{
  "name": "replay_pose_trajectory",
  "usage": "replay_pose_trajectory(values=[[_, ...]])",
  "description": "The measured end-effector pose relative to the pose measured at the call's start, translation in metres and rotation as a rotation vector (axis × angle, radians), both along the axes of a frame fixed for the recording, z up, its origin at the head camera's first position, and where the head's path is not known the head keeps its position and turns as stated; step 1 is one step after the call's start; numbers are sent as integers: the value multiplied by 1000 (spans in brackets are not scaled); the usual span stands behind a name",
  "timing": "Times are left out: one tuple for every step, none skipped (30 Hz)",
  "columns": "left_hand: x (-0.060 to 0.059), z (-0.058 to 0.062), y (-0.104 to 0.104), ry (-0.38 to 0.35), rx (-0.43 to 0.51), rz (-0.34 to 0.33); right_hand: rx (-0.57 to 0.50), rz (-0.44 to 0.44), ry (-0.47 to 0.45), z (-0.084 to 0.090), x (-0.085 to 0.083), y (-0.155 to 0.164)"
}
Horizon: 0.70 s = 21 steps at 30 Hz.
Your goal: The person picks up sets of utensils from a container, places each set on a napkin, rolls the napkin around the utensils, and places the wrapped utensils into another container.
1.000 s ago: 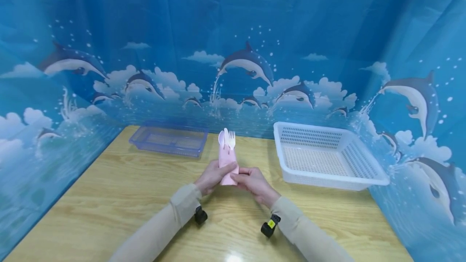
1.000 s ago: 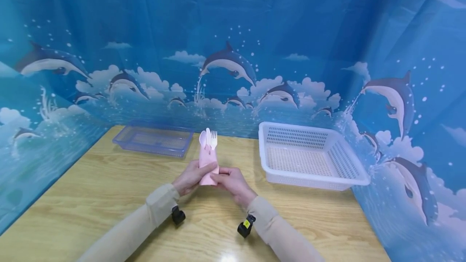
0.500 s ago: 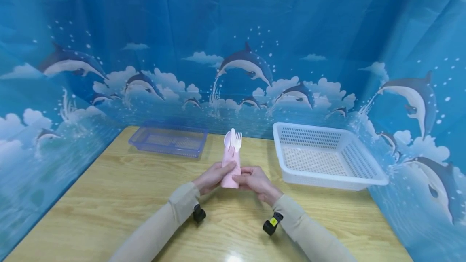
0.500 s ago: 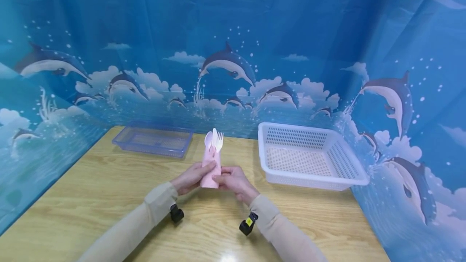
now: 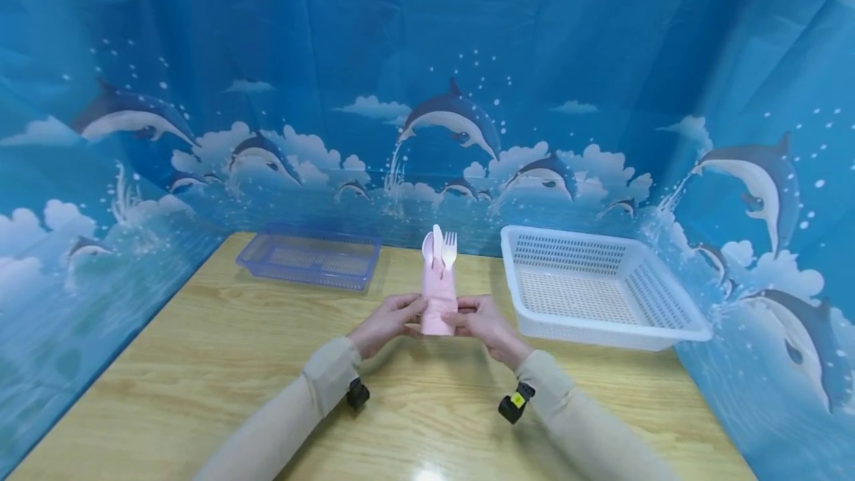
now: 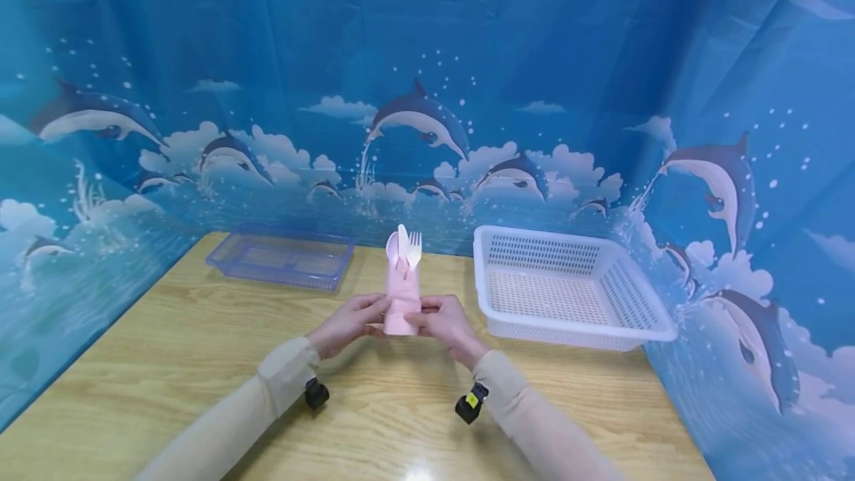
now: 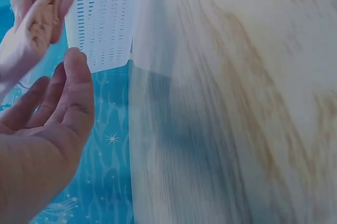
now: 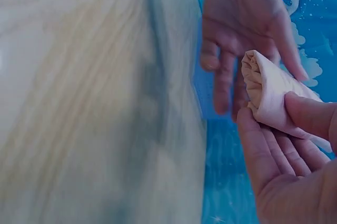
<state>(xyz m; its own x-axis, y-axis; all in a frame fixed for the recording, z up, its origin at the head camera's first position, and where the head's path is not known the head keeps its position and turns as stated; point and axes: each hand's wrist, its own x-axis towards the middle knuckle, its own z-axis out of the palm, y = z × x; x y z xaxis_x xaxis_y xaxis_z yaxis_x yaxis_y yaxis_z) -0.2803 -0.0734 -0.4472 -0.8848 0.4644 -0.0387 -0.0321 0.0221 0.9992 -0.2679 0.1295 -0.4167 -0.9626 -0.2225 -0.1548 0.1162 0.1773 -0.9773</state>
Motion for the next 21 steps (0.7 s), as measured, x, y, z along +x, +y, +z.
replay_pose_trajectory(values=[[0, 0, -1, 0, -1, 5, 9, -5, 1, 3, -1, 2], [0, 0, -1, 0, -2, 8, 17, -11, -4, 6, -1, 4], [-1, -1, -2, -2, -2, 10, 26, -18, -11, 8, -2, 6], [-1, -1, -2, -5, -3, 11, 38, -30, -16, 11, -2, 8], [-1, -1, -2, -7, -4, 11, 52, -39, -21, 15, -2, 10], [-1, -1, -2, -4, -9, 12, 62, -43, -21, 18, -2, 12], [-1, -2, -2, -4, -12, 13, 70, -48, -18, 21, -3, 15], [-1, -2, -2, -5, -14, 14, 78, -54, -15, 23, -3, 17], [-1, -2, -3, -10, -14, 18, 82, -57, -11, 26, -4, 20], [0, -2, -3, -11, -14, 20, 89, -58, -6, 29, -5, 23], [0, -1, -3, -14, -12, 20, 98, -60, -3, 32, -5, 26], [1, -1, -3, -14, -11, 22, 108, -61, -5, 34, -6, 29], [1, -1, -4, -21, -7, 24, 120, -61, -5, 37, -7, 33], [2, -1, -4, -25, -4, 26, 133, -61, -8, 40, -8, 36], [2, -1, -5, -28, -2, 27, 149, -56, -8, 43, -9, 40], [3, -2, -5, -28, -5, 28, 165, -55, -10, 46, -10, 43], [3, -2, -6, -32, -4, 30, 178, -46, -10, 49, -11, 47], [3, -3, -6, -31, -5, 31, 188, -43, -9, 52, -12, 51], [3, -3, -6, -32, -5, 31, 197, -41, -9, 55, -13, 55], [2, -4, -7, -30, -6, 29, 201, -39, -13, 58, -15, 60], [2, -5, -7, -22, -8, 28, 206, -34, -15, 62, -16, 65]])
